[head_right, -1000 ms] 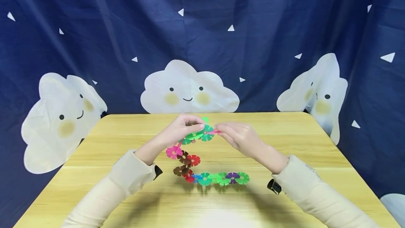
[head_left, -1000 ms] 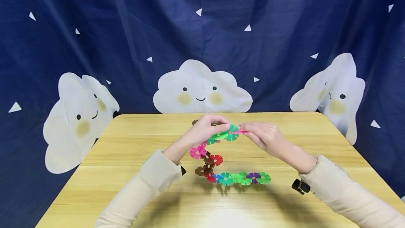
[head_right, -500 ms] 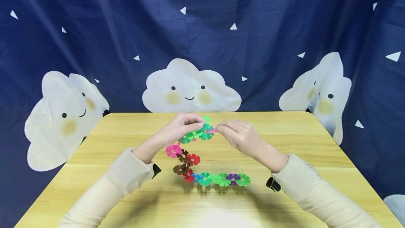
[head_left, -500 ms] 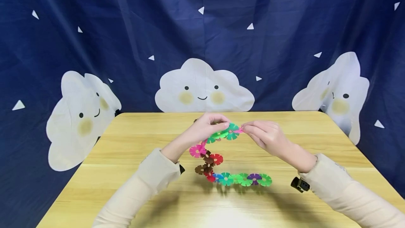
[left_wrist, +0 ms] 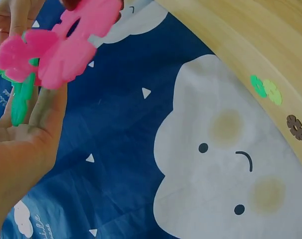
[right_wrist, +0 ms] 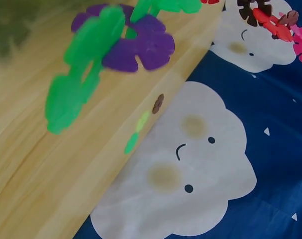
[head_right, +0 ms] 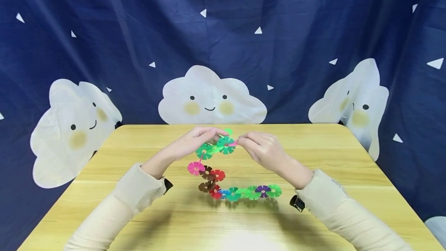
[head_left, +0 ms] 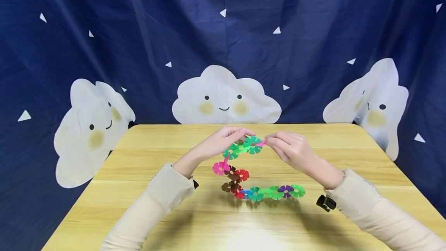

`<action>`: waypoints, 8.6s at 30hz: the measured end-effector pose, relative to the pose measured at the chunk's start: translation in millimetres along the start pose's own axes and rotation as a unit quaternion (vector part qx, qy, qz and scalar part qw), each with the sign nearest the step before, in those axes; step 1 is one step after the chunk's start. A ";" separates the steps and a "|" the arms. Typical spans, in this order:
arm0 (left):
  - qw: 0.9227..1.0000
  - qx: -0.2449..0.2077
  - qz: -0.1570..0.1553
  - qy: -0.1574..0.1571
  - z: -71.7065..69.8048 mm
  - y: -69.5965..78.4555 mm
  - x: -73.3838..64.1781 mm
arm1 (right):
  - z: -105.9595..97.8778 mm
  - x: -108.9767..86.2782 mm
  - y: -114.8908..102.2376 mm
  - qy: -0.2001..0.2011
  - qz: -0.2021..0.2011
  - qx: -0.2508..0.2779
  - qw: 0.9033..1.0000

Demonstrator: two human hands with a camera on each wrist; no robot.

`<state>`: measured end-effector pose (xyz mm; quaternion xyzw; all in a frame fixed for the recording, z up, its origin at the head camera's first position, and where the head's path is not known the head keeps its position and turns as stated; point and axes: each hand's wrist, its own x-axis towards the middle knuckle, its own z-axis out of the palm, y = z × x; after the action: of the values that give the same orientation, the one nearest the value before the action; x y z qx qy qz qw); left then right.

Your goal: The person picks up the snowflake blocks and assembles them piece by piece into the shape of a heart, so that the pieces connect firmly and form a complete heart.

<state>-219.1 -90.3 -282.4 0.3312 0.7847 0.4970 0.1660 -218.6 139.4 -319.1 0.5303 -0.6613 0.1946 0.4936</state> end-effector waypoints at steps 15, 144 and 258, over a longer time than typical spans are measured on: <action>0.997 -0.071 -0.018 -0.005 -15.2 -7.8 2.4 | 2.7 -1.6 0.0 0.005 -0.010 0.013 1.000; 0.980 0.189 -0.057 0.033 -37.0 -18.3 -36.4 | 141.2 -49.3 49.5 -0.550 0.407 0.217 0.696; 0.989 0.144 0.002 0.045 -20.5 0.4 -15.8 | 26.8 30.4 -33.5 -0.067 0.417 0.306 0.853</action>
<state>-219.6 -114.8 -273.8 0.3305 0.8540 0.3937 0.0803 -199.1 90.9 -313.6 0.3404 -0.7591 0.5386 0.1330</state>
